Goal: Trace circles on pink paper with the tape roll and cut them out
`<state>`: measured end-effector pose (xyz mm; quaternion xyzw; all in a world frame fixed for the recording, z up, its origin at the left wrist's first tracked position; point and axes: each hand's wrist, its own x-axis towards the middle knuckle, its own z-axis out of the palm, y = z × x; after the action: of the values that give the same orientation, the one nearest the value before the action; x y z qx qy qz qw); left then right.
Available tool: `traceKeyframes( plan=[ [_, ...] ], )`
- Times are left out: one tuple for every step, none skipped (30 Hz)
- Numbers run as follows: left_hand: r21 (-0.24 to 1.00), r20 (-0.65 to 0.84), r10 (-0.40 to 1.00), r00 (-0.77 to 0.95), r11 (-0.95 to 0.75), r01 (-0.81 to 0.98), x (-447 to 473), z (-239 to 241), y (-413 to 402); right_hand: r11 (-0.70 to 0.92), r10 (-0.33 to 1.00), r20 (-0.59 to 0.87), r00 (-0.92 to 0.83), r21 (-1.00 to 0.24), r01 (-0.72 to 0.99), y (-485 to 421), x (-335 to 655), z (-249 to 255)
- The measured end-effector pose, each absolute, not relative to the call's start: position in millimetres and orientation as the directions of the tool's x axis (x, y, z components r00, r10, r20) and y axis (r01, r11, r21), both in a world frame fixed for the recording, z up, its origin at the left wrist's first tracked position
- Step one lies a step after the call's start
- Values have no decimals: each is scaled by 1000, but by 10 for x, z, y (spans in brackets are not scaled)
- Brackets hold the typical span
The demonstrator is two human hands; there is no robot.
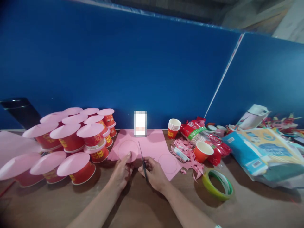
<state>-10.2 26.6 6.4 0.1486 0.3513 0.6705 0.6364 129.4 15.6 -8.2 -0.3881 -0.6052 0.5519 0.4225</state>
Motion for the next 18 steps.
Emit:
traceKeyframes(
  plan=[
    [663,-236,962,-136,58,-746,-104,58,267,80,937,79,-339,-997,-11,163,1293,-86],
    [666,-229,965,-129,58,-744,-106,52,268,68,939,72,-335,-997,-24,170,1290,-87],
    [668,-226,966,-127,58,-742,-108,48,270,56,942,65,-328,-998,-38,175,1287,-87],
    [667,-230,965,-129,60,-743,-110,45,273,42,945,57,-321,-998,-53,179,1284,-84],
    [665,-238,962,-132,63,-744,-112,43,276,29,949,49,-313,-997,-67,181,1280,-82],
    [662,-248,959,-135,66,-746,-114,42,279,16,951,40,-305,-997,-81,181,1277,-80],
    [659,-261,955,-140,70,-749,-117,41,282,5,953,33,-301,-996,-92,181,1275,-79],
    [656,-271,952,-145,73,-751,-119,40,284,-4,954,26,-299,-995,-101,179,1275,-79],
    [655,-278,949,-147,76,-752,-122,39,286,-12,954,21,-299,-994,-108,178,1275,-81],
    [655,-285,947,-149,79,-751,-124,37,288,-18,954,17,-300,-994,-112,177,1277,-82],
    [654,-294,944,-150,84,-752,-127,34,288,-21,954,14,-299,-993,-115,177,1279,-84],
    [651,-306,940,-153,89,-753,-130,31,289,-21,954,14,-298,-993,-116,177,1280,-85],
    [649,-318,936,-153,97,-755,-133,28,289,-19,955,17,-296,-993,-117,177,1282,-86],
    [646,-329,932,-151,105,-756,-135,25,289,-16,955,19,-295,-993,-117,178,1283,-86],
    [643,-336,930,-148,112,-757,-136,23,290,-14,956,22,-294,-993,-119,179,1284,-86],
    [641,-339,930,-142,118,-758,-137,22,291,-13,955,24,-295,-993,-121,179,1284,-84],
    [641,-335,933,-133,123,-758,-137,23,292,-13,955,24,-296,-992,-124,180,1284,-82],
    [641,-328,937,-122,126,-757,-137,25,294,-15,954,24,-297,-992,-128,181,1284,-78]
  ],
)
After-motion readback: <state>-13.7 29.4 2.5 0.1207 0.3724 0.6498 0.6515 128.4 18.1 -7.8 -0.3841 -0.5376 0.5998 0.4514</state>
